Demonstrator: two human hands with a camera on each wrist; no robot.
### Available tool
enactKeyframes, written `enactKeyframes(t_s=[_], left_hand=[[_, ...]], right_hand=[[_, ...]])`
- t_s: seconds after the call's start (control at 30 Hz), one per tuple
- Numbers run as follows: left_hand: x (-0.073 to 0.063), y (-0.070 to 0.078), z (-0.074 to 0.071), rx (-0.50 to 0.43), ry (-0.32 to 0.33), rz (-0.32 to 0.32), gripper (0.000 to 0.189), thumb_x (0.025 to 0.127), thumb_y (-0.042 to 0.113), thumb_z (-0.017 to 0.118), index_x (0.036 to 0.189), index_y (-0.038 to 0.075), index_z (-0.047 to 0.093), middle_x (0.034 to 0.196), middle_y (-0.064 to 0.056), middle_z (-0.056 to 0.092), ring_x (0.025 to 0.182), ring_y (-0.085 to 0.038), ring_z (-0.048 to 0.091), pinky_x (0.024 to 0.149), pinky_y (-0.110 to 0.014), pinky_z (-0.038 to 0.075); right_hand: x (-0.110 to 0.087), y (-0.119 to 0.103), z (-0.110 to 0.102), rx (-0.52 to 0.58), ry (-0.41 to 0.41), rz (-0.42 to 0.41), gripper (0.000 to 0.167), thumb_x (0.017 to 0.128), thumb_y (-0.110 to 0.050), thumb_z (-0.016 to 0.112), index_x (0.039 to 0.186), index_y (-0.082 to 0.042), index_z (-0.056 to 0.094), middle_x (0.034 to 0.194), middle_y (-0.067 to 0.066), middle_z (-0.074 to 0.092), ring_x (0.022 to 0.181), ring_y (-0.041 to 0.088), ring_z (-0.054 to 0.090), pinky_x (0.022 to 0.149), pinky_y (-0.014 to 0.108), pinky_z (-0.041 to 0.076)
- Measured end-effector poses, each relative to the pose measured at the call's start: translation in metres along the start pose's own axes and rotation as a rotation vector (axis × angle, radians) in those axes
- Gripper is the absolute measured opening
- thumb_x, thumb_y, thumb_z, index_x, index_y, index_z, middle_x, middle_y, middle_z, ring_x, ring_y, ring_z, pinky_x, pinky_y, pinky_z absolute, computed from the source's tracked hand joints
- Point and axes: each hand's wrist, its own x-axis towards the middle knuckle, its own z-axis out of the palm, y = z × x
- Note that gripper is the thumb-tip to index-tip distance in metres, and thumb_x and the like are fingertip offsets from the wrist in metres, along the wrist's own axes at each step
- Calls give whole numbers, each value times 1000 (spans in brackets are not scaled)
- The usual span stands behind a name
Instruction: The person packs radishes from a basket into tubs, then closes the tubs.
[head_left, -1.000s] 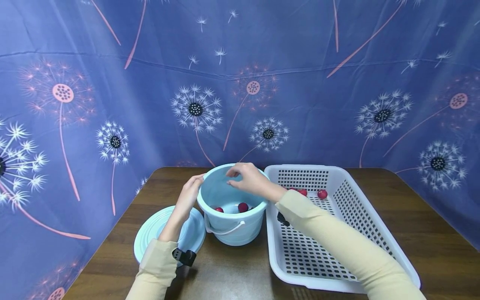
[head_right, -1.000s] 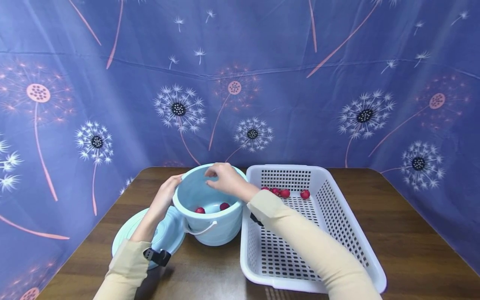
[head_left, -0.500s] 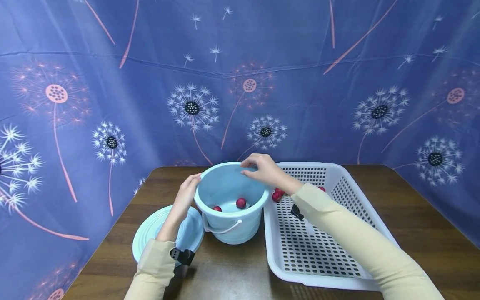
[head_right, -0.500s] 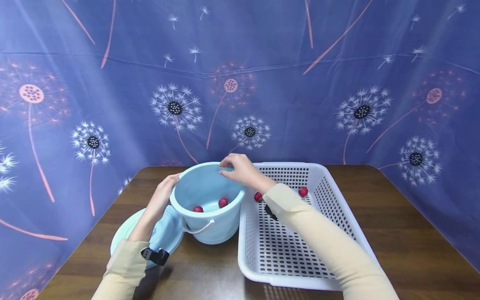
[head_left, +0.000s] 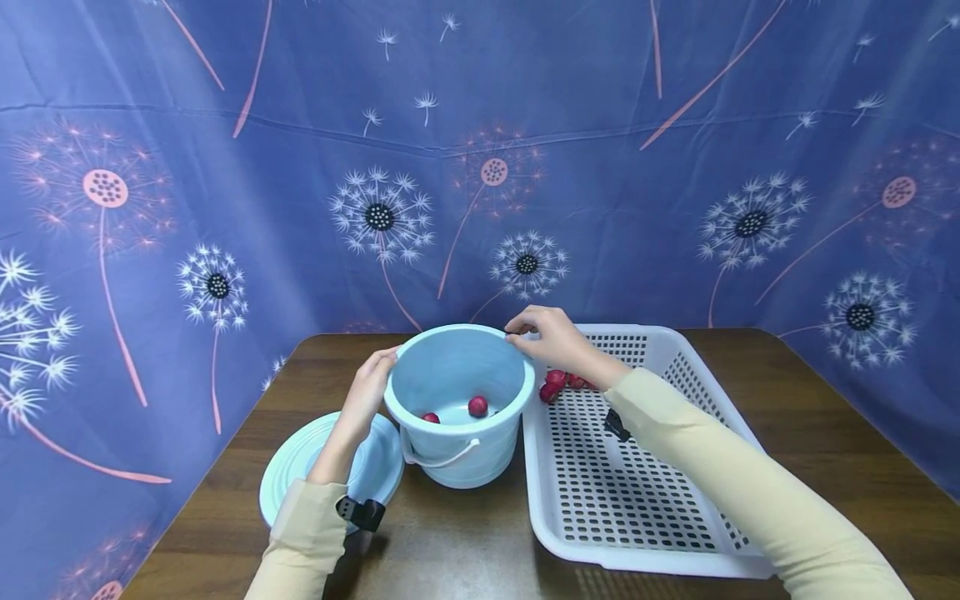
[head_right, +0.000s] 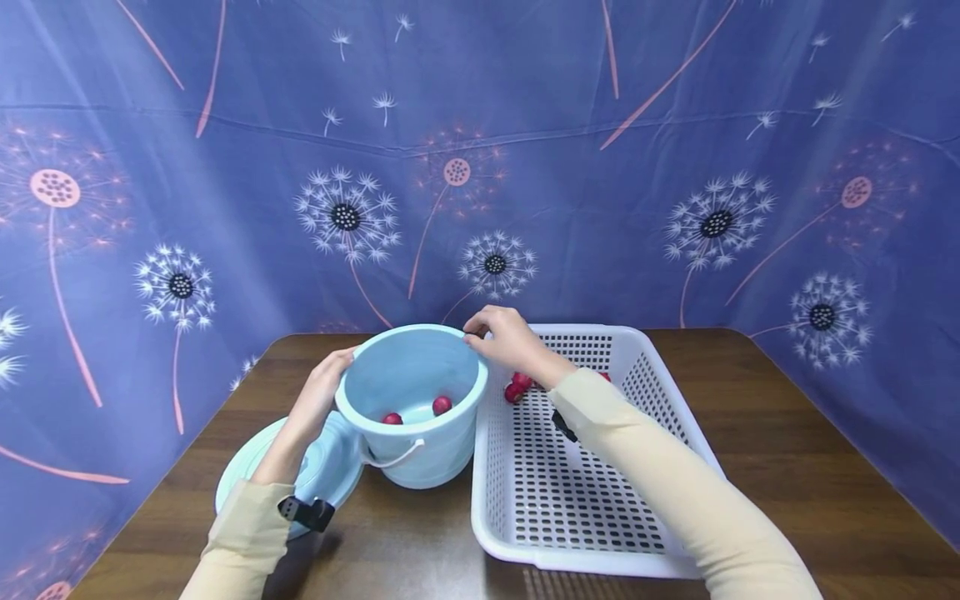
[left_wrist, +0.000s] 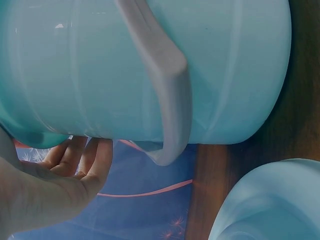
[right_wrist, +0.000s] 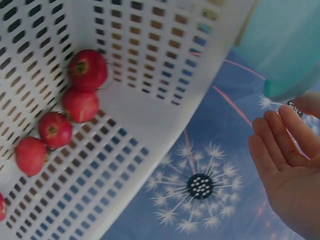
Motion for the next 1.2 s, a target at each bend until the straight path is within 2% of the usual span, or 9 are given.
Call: enactKeyframes(t_s=[0.3, 0.67, 0.97, 1.2], left_hand=[[0, 0, 0, 17, 11, -7, 42, 99, 24, 34, 134, 4, 47, 139, -14, 47, 129, -27, 41, 108, -44, 30], [0, -1, -1, 26, 5, -11, 43, 100, 25, 34, 135, 4, 46, 140, -15, 46, 130, -28, 40, 109, -45, 29], [-1, 1, -1, 11, -2, -12, 44, 100, 26, 33, 136, 3, 44, 142, -16, 44, 132, -28, 38, 110, -45, 27], [1, 0, -1, 24, 8, -11, 43, 100, 25, 33, 135, 4, 46, 140, -15, 46, 131, -28, 40, 109, -46, 29]], right_hand=[[-12, 18, 3, -7, -5, 73, 21, 92, -15, 58, 106, -3, 68, 99, 9, 67, 91, 21, 63, 82, 37, 52], [-28, 45, 11, -49, -55, 77, 20, 86, -10, 64, 102, 1, 69, 96, 12, 69, 86, 22, 65, 78, 36, 54], [-35, 59, 18, -87, -112, 156, 23, 83, -11, 67, 102, 2, 68, 94, 13, 69, 84, 22, 64, 77, 36, 53], [-39, 68, 27, -123, -150, 140, 24, 81, -10, 70, 101, 3, 68, 92, 13, 68, 79, 20, 63, 70, 32, 53]])
